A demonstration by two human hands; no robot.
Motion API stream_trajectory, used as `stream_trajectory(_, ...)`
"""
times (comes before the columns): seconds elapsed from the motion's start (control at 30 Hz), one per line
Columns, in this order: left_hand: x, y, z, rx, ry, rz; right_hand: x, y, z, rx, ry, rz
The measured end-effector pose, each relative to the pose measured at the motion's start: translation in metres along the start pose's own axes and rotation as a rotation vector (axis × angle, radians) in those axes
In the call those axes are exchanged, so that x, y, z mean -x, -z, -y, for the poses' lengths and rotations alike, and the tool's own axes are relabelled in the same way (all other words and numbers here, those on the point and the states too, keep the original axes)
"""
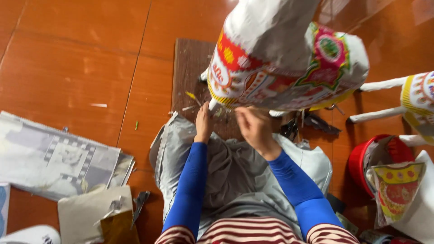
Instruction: Assembling and decorating a paper horse figure by gluing patterns and cutting decorative materials.
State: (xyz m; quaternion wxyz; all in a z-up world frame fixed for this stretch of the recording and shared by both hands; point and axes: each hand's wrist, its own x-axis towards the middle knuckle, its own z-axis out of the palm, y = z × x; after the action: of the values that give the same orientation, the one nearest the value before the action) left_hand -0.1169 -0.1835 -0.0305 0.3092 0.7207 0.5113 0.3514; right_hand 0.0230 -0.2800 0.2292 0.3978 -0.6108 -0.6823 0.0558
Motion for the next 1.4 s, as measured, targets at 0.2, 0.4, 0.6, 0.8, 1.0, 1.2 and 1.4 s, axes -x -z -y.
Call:
stream_trajectory(0.2, 0.005, 0.000, 0.000, 0.019, -0.022, -0.026, 0.057, -0.129, -0.101, -0.043, -0.561, 0.399)
stream_trajectory(0.4, 0.007, 0.025, -0.019, 0.228, -0.177, 0.287, 0.075, -0.171, -0.127, -0.556, -0.574, 0.053)
stream_trajectory(0.6, -0.072, 0.056, -0.031, 0.068, -0.237, 0.088, 0.107, -0.149, -0.122, -0.356, -0.690, 0.236)
stream_trajectory(0.8, -0.138, 0.007, -0.014, 0.658, 0.069, 0.506, 0.107, -0.119, -0.104, -0.435, -0.420, 0.171)
stream_trajectory(1.0, -0.123, 0.004, 0.039, 0.807, 0.378, 0.459, 0.110, -0.075, -0.127, -0.361, -0.029, 0.134)
stream_trajectory(1.2, -0.136, 0.039, -0.028, 0.021, -0.205, 0.216, 0.078, -0.056, -0.198, -0.116, -0.346, 0.454)
stream_trajectory(1.4, -0.173, -0.005, -0.081, 0.021, -0.070, 0.170, -0.051, 0.035, -0.194, -0.322, -0.767, 0.167)
